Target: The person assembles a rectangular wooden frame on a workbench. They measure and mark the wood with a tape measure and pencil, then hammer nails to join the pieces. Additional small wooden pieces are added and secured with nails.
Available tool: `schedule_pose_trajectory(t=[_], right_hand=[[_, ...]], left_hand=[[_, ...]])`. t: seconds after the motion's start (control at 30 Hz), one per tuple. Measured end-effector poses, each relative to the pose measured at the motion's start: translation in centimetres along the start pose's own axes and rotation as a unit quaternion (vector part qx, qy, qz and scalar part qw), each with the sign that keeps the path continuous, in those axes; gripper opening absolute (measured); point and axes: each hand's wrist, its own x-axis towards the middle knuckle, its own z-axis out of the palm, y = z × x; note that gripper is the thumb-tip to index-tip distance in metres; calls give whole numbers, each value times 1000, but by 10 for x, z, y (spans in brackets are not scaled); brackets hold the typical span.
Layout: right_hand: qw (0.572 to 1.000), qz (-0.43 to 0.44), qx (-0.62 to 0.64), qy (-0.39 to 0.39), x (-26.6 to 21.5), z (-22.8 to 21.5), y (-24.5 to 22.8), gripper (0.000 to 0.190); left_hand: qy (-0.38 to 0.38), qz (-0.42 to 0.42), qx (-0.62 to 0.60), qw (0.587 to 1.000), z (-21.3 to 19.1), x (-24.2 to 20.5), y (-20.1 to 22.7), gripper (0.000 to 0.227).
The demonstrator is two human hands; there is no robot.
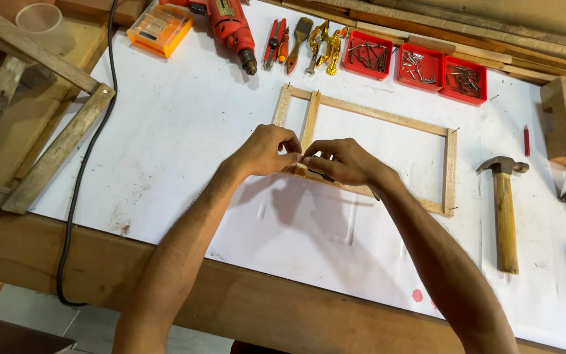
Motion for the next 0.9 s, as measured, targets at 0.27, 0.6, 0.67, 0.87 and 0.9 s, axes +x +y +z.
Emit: schedule_pose_trajectory(t=[0.27, 0.6, 0.67, 0.87, 0.9], right_hand=[[991, 124, 1, -58, -13, -3, -22, 43], [971, 221, 9, -95, -26, -16, -7, 45], [970, 226, 21, -91, -23, -14, 0, 45], [967, 233, 51, -87, -20, -15, 1, 45], [966, 237, 55, -87, -19, -15, 0, 45]], left_hand=[[6, -39, 44, 998, -15, -15, -34, 12], [-15, -56, 15, 998, -11, -14, -33, 10], [-15, -55, 15, 998, -9, -13, -35, 9], [-15, -56, 21, 998, -11, -14, -34, 9], [-17, -58, 18, 998, -11, -14, -33, 8]])
